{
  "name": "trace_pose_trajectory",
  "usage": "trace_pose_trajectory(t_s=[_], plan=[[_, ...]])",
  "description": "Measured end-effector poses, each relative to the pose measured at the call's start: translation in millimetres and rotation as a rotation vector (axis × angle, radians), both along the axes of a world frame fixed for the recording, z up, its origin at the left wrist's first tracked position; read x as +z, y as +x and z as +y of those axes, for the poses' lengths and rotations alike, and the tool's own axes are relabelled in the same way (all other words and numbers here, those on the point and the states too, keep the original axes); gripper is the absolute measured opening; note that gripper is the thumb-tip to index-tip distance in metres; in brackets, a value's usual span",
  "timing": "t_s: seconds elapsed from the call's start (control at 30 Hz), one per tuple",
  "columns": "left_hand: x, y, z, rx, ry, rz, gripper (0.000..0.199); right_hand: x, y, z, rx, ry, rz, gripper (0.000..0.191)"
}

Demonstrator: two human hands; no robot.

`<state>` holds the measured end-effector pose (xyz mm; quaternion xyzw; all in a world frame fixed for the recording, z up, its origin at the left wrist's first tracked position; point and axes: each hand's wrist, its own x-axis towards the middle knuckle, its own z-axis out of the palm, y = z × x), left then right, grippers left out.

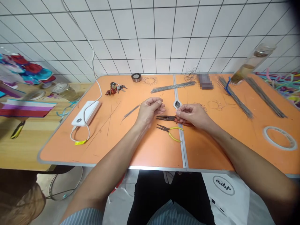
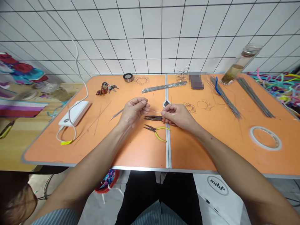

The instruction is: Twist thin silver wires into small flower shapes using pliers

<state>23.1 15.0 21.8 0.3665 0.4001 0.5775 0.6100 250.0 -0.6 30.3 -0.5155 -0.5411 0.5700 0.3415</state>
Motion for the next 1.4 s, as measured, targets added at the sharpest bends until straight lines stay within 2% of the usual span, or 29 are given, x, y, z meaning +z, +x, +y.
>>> trace_pose_trajectory(t_s=[0.17,0.4,0.53,0.63,0.77,0.9,1.0,1.2,1.4], plan=[[-3.1,2,0,-0.025,0.002,0.001,0.021,1.9,1,-1,-0.04,-0.019,0.041,0.057],[-7.5,1,1,-0.031,0.011,0.0,0.021,-0.9,2,1,-0.037,-0.027,0.016,0.055],[-7.6,0,2,-0.022,0.016,-0.025,0.015,4.7,8,1,-0.072,0.094,-0.085,0.054],[-6.7,0,3,-0.014,0.008,-0.028,0.014,6.4,14,4,-0.045,0.209,-0.144,0.057],[-6.4,0,4,-0.02,-0.006,-0.013,0.018,3.1,17,6,-0.009,0.255,-0.198,0.063],[-10.2,4,1,-0.031,-0.014,-0.013,0.023,-1.0,11,4,-0.073,0.318,-0.182,0.059],[-15.4,11,-3,-0.098,-0.029,0.007,0.028,-3.2,8,4,-0.122,0.372,-0.141,0.057],[-20.2,25,-11,-0.23,0.015,0.067,0.036,-3.0,2,0,-0.162,0.404,-0.128,0.051],[-21.0,26,-12,-0.196,0.036,0.124,0.03,-2.1,-4,-5,-0.148,0.384,-0.119,0.047]])
